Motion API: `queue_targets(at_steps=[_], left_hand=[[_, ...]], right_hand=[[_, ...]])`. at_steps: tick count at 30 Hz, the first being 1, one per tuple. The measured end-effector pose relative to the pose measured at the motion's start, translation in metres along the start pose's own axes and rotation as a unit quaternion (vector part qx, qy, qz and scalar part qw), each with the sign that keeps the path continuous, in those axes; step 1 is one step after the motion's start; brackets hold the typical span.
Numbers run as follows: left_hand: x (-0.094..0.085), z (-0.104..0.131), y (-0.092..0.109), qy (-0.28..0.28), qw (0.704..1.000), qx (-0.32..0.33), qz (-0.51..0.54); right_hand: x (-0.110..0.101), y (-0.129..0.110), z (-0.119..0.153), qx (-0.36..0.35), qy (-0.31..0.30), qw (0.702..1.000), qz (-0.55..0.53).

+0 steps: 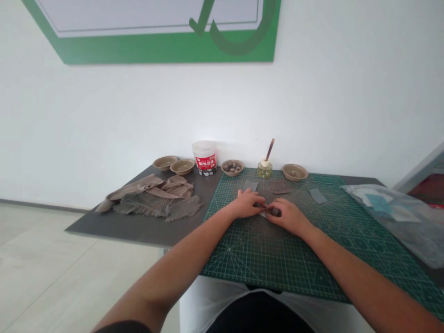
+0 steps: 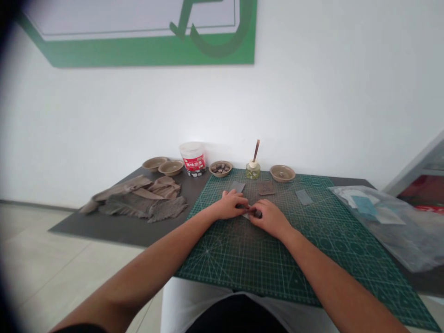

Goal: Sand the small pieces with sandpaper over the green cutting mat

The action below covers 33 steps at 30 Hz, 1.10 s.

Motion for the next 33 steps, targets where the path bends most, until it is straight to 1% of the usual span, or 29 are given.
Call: queue_targets(at_steps=[4,8,12,16,20,24,28,33], left_hand=[[-0.002,0.001,-0.002,0.002,1.0,0.0,-0.002],[-0.001,0.0,-0.003,-0.007,1.0,0.005,0.0],[-0.001,-0.001,-0.005,-0.015,1.0,0.006,0.005],[-0.001,-0.001,-0.006,-0.017,1.0,0.009,0.011],[-0.001,-0.002,-0.007,-0.018,1.0,0.012,0.014],[0.0,-0.003,-0.008,-0.021,1.0,0.009,0.016],[-0.001,-0.002,-0.007,-0.023,1.0,0.005,0.016],[-0.002,-0.001,-0.006,-0.02,1.0,0.006,0.017]], right_hand=[[-0.003,0.003,0.0,0.014,0.016,1.0,0.009],[0.0,0.004,-0.002,0.008,0.01,1.0,0.005],[0.0,0.009,-0.004,0.029,0.021,0.999,0.014],[0.002,0.006,-0.004,0.014,0.004,1.0,0.01],[-0.001,0.008,-0.004,0.031,0.017,0.999,0.019],[0.0,0.008,-0.004,0.012,0.002,1.0,0.009],[-0.003,0.011,-0.004,0.026,0.017,0.999,0.02],[0.0,0.003,-0.003,0.003,-0.005,1.0,0.004]])
Point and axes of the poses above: each hand's wrist, its own z-axis away from the middle knuckle, its own x-axis out of the palm, y = z × x, the point moved 7 cm from there along -z, towards the middle knuckle, and after that the axes turned 6 degrees about z, right-handed, at the moved point
